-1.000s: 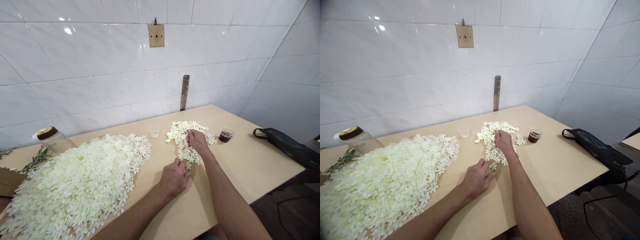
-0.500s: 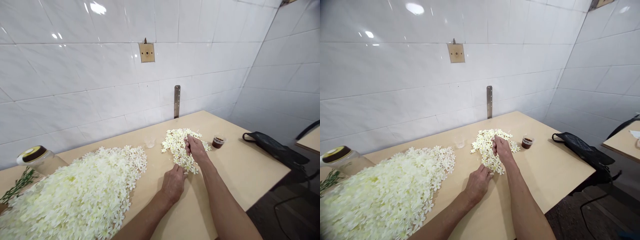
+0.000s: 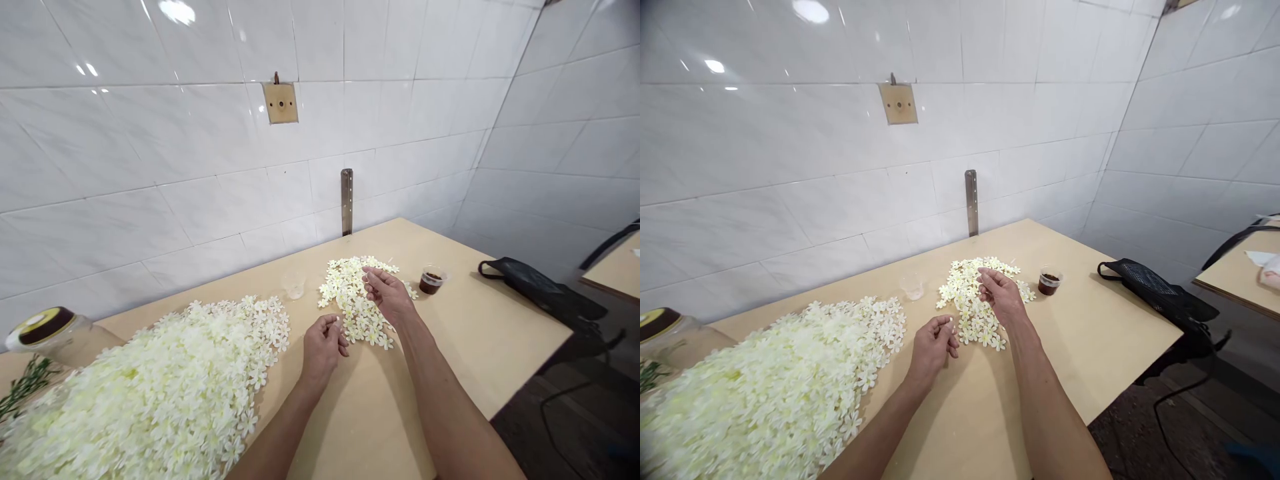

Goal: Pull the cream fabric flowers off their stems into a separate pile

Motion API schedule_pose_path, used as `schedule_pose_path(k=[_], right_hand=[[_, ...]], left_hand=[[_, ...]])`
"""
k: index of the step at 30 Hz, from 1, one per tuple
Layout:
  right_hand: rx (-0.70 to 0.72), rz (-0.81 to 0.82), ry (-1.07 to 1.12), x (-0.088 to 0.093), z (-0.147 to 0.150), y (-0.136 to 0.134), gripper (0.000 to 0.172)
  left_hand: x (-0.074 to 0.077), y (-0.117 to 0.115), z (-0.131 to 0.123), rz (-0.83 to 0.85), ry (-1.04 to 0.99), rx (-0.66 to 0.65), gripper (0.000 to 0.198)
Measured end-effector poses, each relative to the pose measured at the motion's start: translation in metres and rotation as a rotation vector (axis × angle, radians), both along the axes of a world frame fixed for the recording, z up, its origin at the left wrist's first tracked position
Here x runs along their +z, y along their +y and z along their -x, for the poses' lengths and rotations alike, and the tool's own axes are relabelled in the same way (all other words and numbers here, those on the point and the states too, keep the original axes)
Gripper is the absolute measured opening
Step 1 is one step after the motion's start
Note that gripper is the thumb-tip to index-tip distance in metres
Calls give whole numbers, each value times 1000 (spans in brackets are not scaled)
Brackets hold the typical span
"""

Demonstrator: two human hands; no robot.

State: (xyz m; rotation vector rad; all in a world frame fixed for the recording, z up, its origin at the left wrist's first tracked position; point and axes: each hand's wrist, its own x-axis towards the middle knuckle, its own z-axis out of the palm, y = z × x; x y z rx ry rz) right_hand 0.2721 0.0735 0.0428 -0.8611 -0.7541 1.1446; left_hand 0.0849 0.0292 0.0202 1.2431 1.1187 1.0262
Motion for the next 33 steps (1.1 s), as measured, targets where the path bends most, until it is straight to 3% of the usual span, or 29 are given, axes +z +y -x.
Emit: schedule_pose_path(k=[5, 11, 18, 28, 33], right_hand=[[20, 8, -6, 1, 0, 1, 40], [67, 72, -60, 2, 6, -2, 44], [-17, 115, -209, -1, 15, -3, 49], [144, 77, -198, 1, 26, -5, 37], [164, 77, -184, 2, 27, -5, 35]], left_hand=[[-4, 16, 6, 75, -194, 30, 39], [-11, 25, 4, 18, -181, -3, 39], [-2, 17, 12, -16, -185, 49, 44], [-3, 27, 20, 80, -395, -24, 42], [2, 27, 22, 147, -335, -4, 43]])
